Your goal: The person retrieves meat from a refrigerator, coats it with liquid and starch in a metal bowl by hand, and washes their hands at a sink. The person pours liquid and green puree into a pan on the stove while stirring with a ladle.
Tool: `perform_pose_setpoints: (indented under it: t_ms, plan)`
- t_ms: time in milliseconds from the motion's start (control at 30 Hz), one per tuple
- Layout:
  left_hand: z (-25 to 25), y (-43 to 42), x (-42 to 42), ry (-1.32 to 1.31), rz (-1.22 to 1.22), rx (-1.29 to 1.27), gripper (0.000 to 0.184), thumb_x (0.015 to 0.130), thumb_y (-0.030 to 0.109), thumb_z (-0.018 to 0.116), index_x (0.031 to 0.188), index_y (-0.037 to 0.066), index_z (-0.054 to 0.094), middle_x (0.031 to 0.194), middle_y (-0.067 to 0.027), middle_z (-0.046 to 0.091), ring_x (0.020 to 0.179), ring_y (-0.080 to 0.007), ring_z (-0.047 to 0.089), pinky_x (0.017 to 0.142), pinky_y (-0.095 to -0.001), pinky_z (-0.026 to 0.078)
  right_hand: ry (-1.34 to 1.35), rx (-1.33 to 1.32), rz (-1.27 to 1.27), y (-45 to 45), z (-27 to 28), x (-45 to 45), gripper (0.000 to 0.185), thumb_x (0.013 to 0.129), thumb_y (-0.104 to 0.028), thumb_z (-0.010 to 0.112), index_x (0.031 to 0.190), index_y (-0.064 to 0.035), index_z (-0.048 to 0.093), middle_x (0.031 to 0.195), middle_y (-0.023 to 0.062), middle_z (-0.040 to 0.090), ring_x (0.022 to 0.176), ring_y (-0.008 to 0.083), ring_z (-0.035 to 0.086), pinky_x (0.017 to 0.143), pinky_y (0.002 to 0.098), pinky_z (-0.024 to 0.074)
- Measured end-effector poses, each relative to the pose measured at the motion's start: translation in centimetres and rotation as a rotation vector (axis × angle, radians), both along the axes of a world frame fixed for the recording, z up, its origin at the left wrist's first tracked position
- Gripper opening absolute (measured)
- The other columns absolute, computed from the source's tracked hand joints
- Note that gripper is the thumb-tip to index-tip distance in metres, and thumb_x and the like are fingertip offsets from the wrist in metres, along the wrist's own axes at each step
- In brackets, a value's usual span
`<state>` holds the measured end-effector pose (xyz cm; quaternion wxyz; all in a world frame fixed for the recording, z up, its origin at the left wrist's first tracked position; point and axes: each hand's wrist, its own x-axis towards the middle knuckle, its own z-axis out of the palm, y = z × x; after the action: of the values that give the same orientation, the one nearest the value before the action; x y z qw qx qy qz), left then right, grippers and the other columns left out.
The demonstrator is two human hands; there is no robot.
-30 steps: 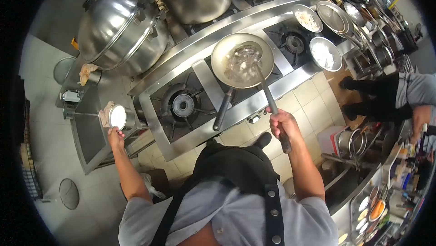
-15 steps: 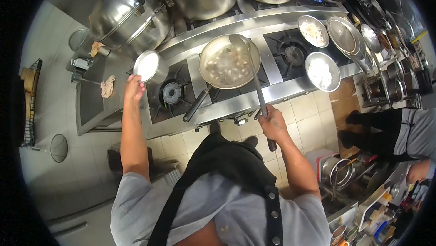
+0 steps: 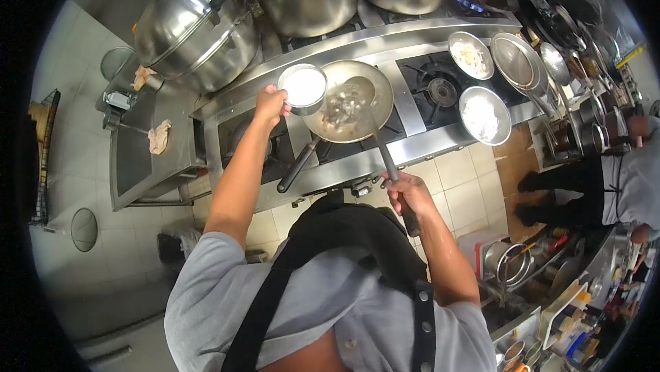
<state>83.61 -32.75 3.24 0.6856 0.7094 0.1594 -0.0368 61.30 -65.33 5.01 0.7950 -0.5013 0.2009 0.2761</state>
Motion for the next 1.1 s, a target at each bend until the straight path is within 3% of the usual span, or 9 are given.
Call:
perform_pose_setpoints:
  t_ms: [167, 267, 467, 600, 700, 733, 933, 1100]
  plan:
    - [0.3, -1.6, 1.3, -0.038, -0.040, 0.100, 0.007, 0.075, 0.000, 0.053, 0.074, 0.000, 0.046, 0.061, -0.0094, 0.054, 0.042, -0.0156, 0.055, 0.031, -0.0274, 0.041, -0.187, -0.458, 0.047, 0.8, 2.0, -0.4, 0.026, 0.078, -0.004, 0.054, 0.102, 0.0064, 0.055, 0.057, 0.0030, 0.050, 0.037, 0.0122, 0.046, 0.035, 0.0250, 0.0380]
    - [0.8, -2.0, 2.0, -0.054, -0.059, 0.175, 0.007, 0.076, 0.000, 0.052, 0.074, 0.000, 0.045, 0.061, -0.0095, 0.054, 0.042, -0.0157, 0.055, 0.031, -0.0272, 0.041, -0.281, -0.582, 0.054, 1.0, 2.1, -0.2, 0.023, 0.079, -0.005, 0.054, 0.097, 0.0083, 0.054, 0.056, 0.0041, 0.050, 0.037, 0.0132, 0.046, 0.037, 0.0265, 0.0394]
    - [1.9, -2.5, 2.7, -0.079, -0.065, 0.187, 0.007, 0.076, 0.000, 0.052, 0.074, 0.000, 0.045, 0.060, -0.0095, 0.054, 0.042, -0.0164, 0.056, 0.031, -0.0273, 0.041, -0.394, -0.896, 0.158, 1.5, 0.1, -0.2, 0.020, 0.078, -0.007, 0.054, 0.094, 0.0039, 0.056, 0.056, 0.0049, 0.052, 0.038, 0.0130, 0.047, 0.038, 0.0278, 0.0401]
    - [2.4, -2.6, 3.0, -0.077, -0.067, 0.181, 0.008, 0.076, 0.000, 0.053, 0.074, 0.000, 0.045, 0.060, -0.0096, 0.054, 0.043, -0.0165, 0.056, 0.032, -0.0276, 0.042, -0.083, -0.343, 0.076, 1.5, 0.1, 0.1, 0.018, 0.079, -0.004, 0.052, 0.096, 0.0000, 0.057, 0.056, 0.0021, 0.050, 0.038, 0.0118, 0.046, 0.033, 0.0241, 0.0355]
    - [2.5, -2.7, 3.3, -0.074, -0.066, 0.179, 0.008, 0.076, 0.000, 0.053, 0.074, 0.000, 0.045, 0.061, -0.0098, 0.054, 0.044, -0.0166, 0.057, 0.032, -0.0278, 0.042, 0.160, 0.333, -0.098, -0.1, -0.2, 0.4, 0.034, 0.083, -0.006, 0.050, 0.115, 0.0052, 0.048, 0.058, 0.0023, 0.050, 0.035, 0.0111, 0.044, 0.032, 0.0228, 0.0377]
    - [2.4, -2.7, 3.5, -0.077, -0.068, 0.178, 0.008, 0.076, 0.001, 0.053, 0.074, 0.000, 0.045, 0.061, -0.0099, 0.054, 0.044, -0.0166, 0.057, 0.032, -0.0278, 0.042, 0.184, 0.433, -0.121, 0.0, -0.4, 0.2, 0.033, 0.085, -0.008, 0.049, 0.116, 0.0046, 0.046, 0.058, 0.0022, 0.049, 0.034, 0.0114, 0.043, 0.030, 0.0223, 0.0360]
    - [3.0, -2.8, 3.6, -0.073, -0.076, 0.181, 0.009, 0.076, 0.001, 0.054, 0.075, 0.000, 0.045, 0.062, -0.0102, 0.054, 0.044, -0.0164, 0.057, 0.032, -0.0277, 0.042, -0.031, -0.037, -0.043, 1.4, 1.3, -0.6, 0.030, 0.079, -0.004, 0.056, 0.108, 0.0022, 0.055, 0.056, 0.0004, 0.048, 0.036, 0.0093, 0.044, 0.032, 0.0219, 0.0345]
    - [2.8, -2.8, 3.9, -0.081, -0.078, 0.187, 0.009, 0.076, 0.001, 0.054, 0.077, -0.001, 0.046, 0.063, -0.0094, 0.054, 0.044, -0.0161, 0.056, 0.032, -0.0277, 0.042, -0.156, -0.352, -0.016, 2.3, 2.4, -0.5, 0.028, 0.079, -0.002, 0.055, 0.106, 0.0047, 0.055, 0.056, 0.0011, 0.049, 0.036, 0.0093, 0.045, 0.034, 0.0227, 0.0363]
